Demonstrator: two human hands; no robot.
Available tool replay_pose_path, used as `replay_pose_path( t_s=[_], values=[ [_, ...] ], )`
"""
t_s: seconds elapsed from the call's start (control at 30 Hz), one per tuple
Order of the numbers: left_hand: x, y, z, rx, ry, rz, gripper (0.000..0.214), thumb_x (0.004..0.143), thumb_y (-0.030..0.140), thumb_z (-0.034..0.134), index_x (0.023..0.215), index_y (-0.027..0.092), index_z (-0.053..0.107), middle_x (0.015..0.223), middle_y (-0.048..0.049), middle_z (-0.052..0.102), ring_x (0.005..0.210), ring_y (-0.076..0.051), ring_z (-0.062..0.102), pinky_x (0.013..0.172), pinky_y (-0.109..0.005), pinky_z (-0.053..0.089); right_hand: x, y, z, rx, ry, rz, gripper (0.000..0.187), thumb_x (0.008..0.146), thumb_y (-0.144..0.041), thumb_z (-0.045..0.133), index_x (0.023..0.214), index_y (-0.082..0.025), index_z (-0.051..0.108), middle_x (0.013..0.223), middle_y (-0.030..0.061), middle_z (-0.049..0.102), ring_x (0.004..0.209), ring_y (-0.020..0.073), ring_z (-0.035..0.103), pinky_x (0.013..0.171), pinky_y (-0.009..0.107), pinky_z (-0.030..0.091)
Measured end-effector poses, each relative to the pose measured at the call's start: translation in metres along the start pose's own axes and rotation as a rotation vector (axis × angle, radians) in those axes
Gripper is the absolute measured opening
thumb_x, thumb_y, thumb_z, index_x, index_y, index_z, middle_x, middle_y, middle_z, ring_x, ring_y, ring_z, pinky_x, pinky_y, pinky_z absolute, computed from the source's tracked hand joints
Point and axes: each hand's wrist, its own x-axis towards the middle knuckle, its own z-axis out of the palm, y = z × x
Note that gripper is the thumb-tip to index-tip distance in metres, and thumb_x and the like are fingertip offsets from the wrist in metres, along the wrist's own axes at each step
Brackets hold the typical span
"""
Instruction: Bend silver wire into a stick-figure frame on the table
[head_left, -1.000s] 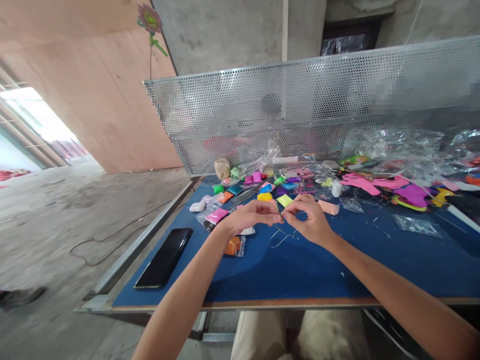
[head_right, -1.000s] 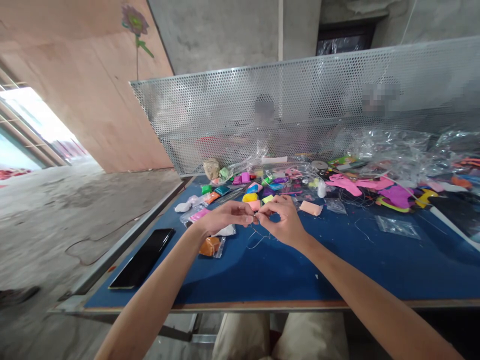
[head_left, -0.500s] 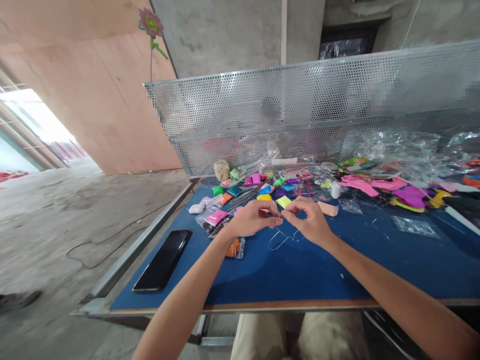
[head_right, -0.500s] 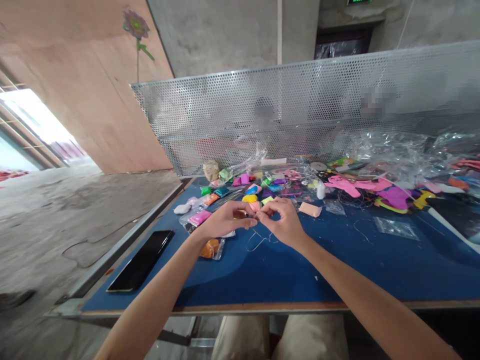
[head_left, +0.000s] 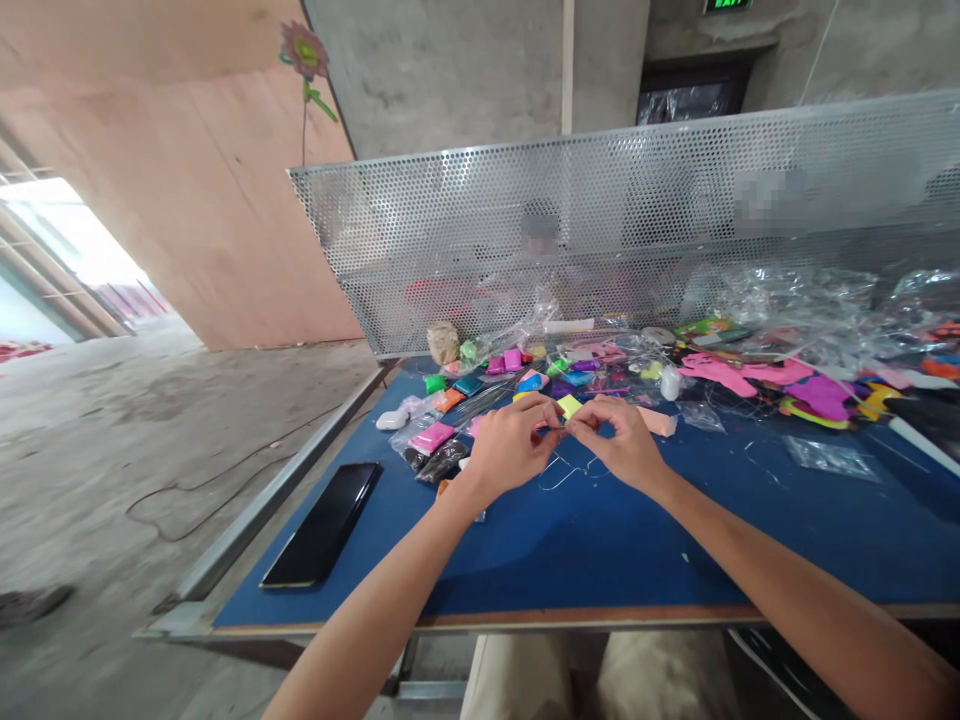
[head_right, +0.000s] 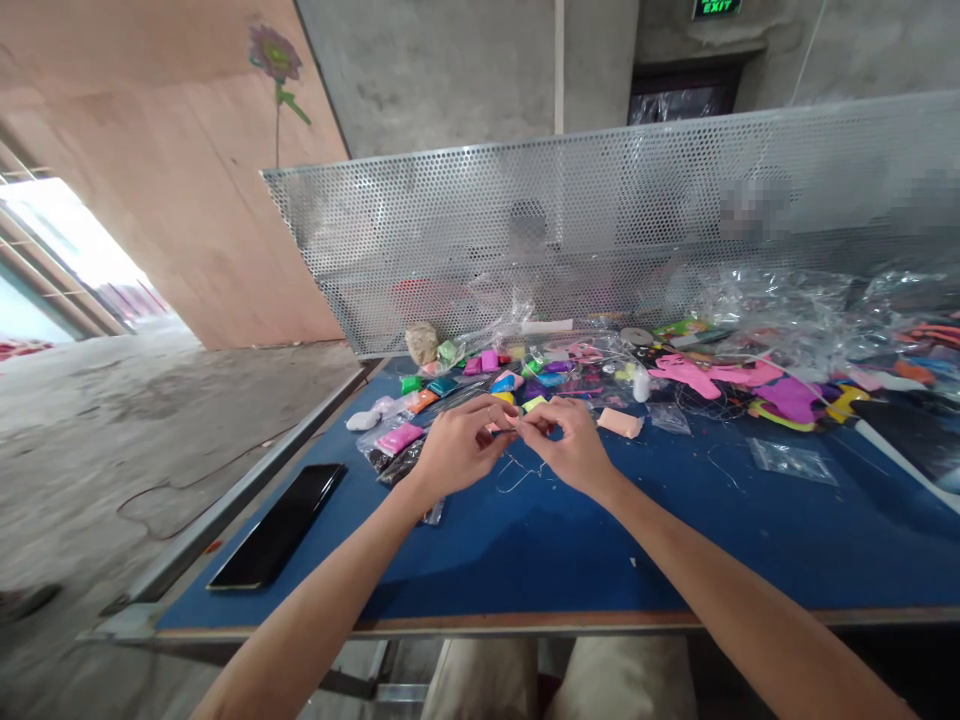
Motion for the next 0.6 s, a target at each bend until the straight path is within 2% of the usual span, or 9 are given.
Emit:
replay_pose_path(
  t_s=[0.2,0.3,0.37,0.47,0.53,0.6],
  values=[
    [0.001,0.000,-0.001,0.040,0.010,0.045,0.009,0.089,0.025,0.057,0.085,0.022,0.065,0.099,-0.0050,0.067,0.074,-0.016,0.063,0.071,-0.028,0.046,-0.001,-0.002,-0.001,-0.154,0.059,-0.075,0.018,0.090,-0.030,0.061,0.074,-0.024,0.066,0.060,-0.0030,0.056,0.063,0.0156,0.052,0.083,0.039,0.037],
    [0.003,-0.004,-0.002,0.008,-0.025,0.033,0.011,0.089,0.029,0.059,0.092,0.022,0.067,0.091,-0.0052,0.068,0.073,-0.017,0.062,0.070,-0.029,0.047,0.000,-0.002,-0.003,-0.202,0.056,-0.108,0.018,0.092,-0.031,0.060,0.078,-0.025,0.068,0.061,-0.0023,0.059,0.063,0.0158,0.053,0.085,0.040,0.036],
    [0.004,-0.006,-0.003,-0.055,-0.014,0.031,0.017,0.089,0.033,0.059,0.099,0.022,0.067,0.094,-0.0062,0.068,0.076,-0.017,0.062,0.072,-0.030,0.049,0.000,0.000,-0.004,-0.190,0.065,-0.104,0.018,0.092,-0.032,0.059,0.078,-0.025,0.068,0.062,-0.0020,0.060,0.062,0.0158,0.053,0.084,0.040,0.037],
    [0.006,-0.010,-0.004,-0.132,0.152,0.008,0.029,0.088,0.039,0.061,0.111,0.023,0.065,0.112,-0.0085,0.065,0.093,-0.019,0.063,0.081,-0.032,0.053,0.002,0.007,-0.006,-0.060,0.137,-0.006,0.018,0.091,-0.035,0.059,0.081,-0.024,0.068,0.065,-0.0006,0.061,0.062,0.0165,0.054,0.074,0.036,0.042],
    [0.007,-0.013,-0.002,-0.180,0.285,-0.030,0.036,0.086,0.043,0.065,0.116,0.023,0.061,0.120,-0.0091,0.063,0.103,-0.021,0.061,0.087,-0.032,0.052,0.004,0.014,-0.005,0.110,0.192,0.112,0.020,0.091,-0.039,0.059,0.084,-0.022,0.068,0.064,-0.0001,0.059,0.061,0.0165,0.053,0.063,0.032,0.043],
    [0.009,-0.019,0.004,-0.279,0.362,-0.087,0.044,0.083,0.044,0.069,0.119,0.023,0.058,0.122,-0.0094,0.063,0.105,-0.020,0.061,0.091,-0.033,0.051,0.007,0.024,-0.002,0.295,0.237,0.225,0.022,0.089,-0.041,0.061,0.083,-0.022,0.068,0.058,-0.0019,0.052,0.055,0.0150,0.049,0.056,0.030,0.040]
  ],
)
